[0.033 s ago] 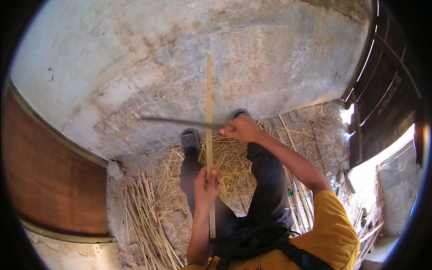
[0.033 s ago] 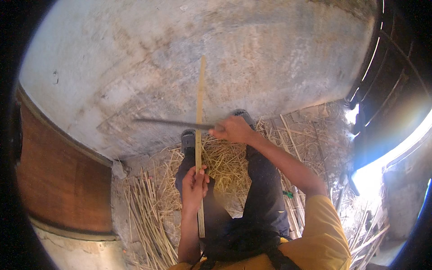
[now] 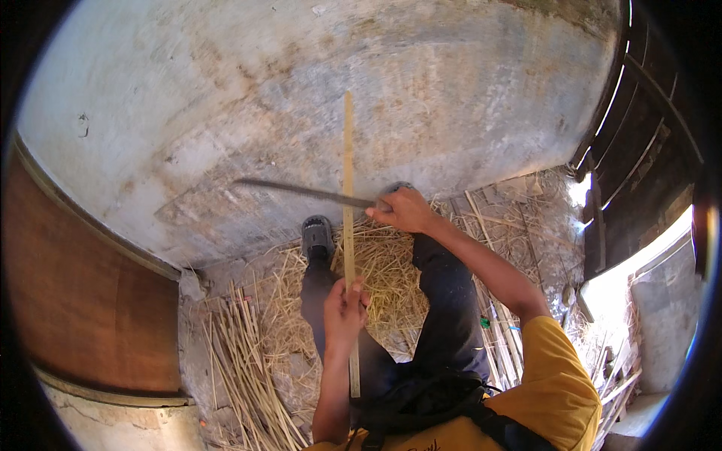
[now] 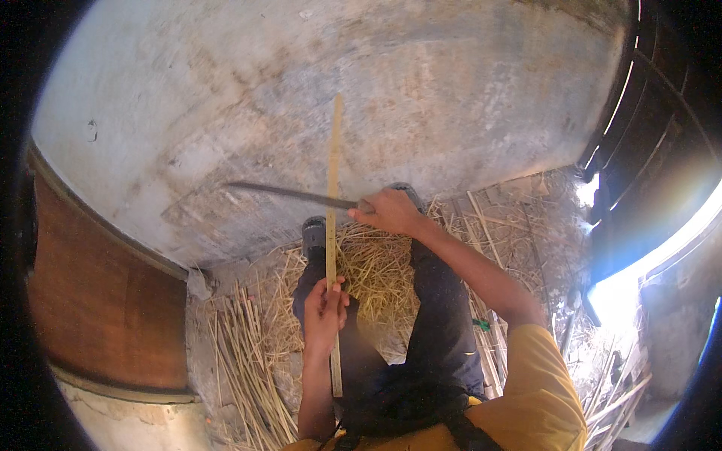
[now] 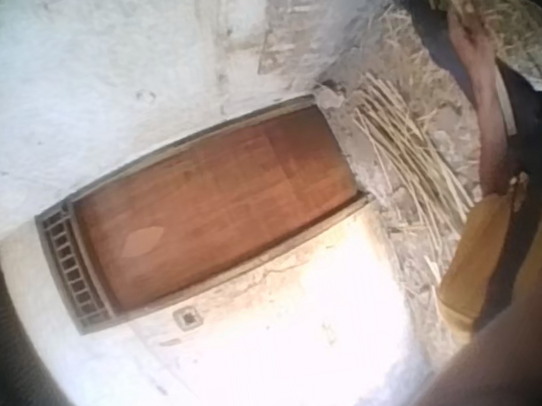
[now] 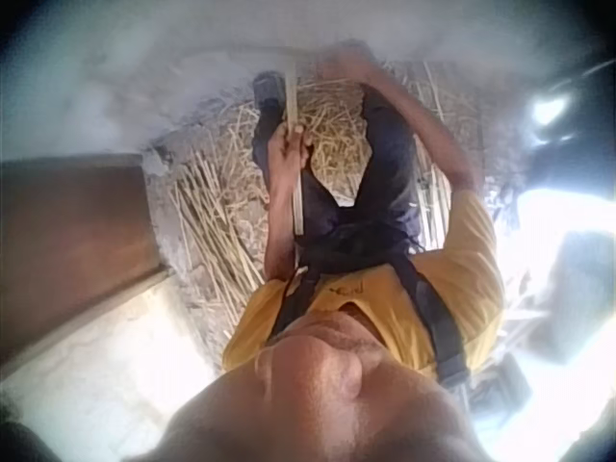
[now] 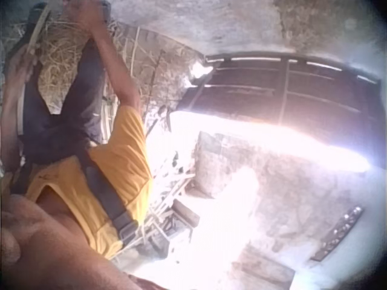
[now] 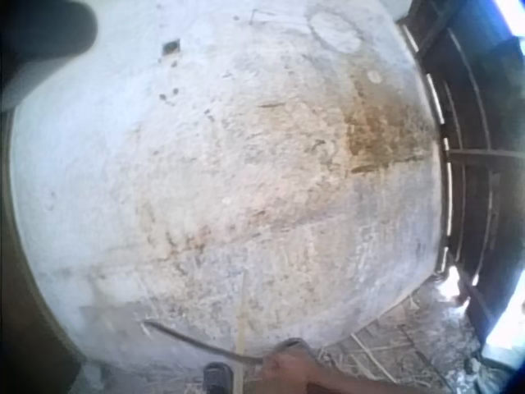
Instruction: The person whittles a strip of bamboo by shaving the edges and surface with a machete and a utility knife.
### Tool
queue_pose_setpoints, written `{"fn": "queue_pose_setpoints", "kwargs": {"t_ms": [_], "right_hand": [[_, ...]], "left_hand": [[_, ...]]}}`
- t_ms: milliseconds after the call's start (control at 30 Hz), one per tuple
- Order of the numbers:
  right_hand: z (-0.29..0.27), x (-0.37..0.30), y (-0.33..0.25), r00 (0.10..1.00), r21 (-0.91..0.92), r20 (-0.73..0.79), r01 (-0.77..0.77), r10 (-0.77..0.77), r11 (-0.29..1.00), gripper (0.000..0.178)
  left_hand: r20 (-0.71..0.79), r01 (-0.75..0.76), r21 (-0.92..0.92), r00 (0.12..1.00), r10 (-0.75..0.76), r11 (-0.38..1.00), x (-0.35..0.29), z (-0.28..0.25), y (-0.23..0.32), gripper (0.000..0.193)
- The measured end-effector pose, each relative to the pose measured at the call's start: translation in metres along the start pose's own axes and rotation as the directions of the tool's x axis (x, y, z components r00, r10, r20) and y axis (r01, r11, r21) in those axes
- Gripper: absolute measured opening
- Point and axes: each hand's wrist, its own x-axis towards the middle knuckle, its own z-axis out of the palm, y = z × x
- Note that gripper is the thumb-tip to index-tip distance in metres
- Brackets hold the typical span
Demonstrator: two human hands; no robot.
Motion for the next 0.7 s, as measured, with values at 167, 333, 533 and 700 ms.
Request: {"fn": "queue_pose_setpoints", "kwargs": {"t_ms": [167, 333, 533, 700], "right_hand": [[-0.006, 0.001, -0.029, 0.982, -0.055, 0.145, 0.129, -0.120, 0.990, 0.058], [-0.001, 0.030, 0.017, 0.975, -0.027, 0.105, -0.194, 0.196, 0.981, 0.063], [-0.009, -0.039, 0.068, 0.811, 0.136, -0.207, -0.531, 0.548, 0.837, 0.067], [0.028, -0.230, 0.134, 0.454, 0.173, -0.341, -0.830, 0.823, 0.530, 0.073]], "left_hand": [[-0.024, 0.002, 0.031, 1.000, -0.001, 1.000, -0.002, -0.008, -0.002, 0.023], [-0.018, -0.019, 0.031, 1.000, 0.020, 0.999, 0.002, -0.010, -0.011, 0.022], [-0.038, -0.013, 0.035, 0.999, 0.014, 0.999, -0.023, -0.031, -0.009, 0.023], [-0.153, -0.006, -0.025, 0.988, 0.002, 1.000, -0.051, -0.050, -0.003, 0.026]]}}
